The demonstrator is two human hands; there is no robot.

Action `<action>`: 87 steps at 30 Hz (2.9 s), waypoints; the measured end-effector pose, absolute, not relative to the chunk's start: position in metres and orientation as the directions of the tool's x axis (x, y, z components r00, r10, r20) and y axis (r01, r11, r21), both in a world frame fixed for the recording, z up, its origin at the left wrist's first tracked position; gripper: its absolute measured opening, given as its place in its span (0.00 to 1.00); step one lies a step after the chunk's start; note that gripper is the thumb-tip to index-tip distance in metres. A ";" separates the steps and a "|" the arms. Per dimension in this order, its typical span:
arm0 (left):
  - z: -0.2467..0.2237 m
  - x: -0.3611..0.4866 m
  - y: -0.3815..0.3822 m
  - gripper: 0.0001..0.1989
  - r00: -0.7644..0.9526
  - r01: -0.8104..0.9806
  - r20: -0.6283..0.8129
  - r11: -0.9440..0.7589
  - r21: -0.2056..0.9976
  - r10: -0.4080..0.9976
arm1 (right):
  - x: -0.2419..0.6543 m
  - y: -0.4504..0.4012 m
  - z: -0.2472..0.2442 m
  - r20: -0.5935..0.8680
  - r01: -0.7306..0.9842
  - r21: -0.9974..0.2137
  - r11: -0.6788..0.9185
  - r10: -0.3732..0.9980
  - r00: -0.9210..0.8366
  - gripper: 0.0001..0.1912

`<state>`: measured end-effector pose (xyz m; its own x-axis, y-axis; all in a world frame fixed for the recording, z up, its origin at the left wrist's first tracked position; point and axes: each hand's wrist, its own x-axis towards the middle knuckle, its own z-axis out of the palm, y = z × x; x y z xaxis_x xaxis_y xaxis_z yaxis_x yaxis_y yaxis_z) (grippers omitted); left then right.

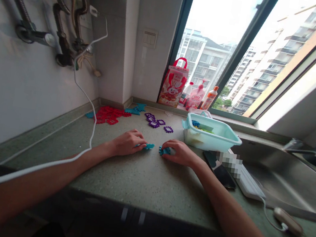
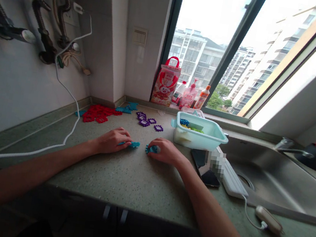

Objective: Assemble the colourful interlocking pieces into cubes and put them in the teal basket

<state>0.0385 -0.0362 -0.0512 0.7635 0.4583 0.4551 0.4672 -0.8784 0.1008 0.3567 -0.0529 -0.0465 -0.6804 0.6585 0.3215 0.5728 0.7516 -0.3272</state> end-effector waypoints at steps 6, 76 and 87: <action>-0.051 0.044 -0.035 0.13 0.617 0.596 0.419 -0.743 0.305 0.667 | 0.356 -0.053 -0.046 0.343 0.637 -0.278 0.719 0.694 -0.633 0.15; -0.007 0.011 -0.020 0.33 0.509 0.826 0.115 -0.522 0.214 0.853 | 0.313 -0.057 -0.055 0.420 0.506 -0.335 0.795 0.607 -0.675 0.22; -0.021 0.022 -0.022 0.15 0.581 0.649 0.354 -0.680 0.342 0.733 | 0.326 -0.056 -0.052 0.432 0.645 -0.316 0.696 0.711 -0.555 0.18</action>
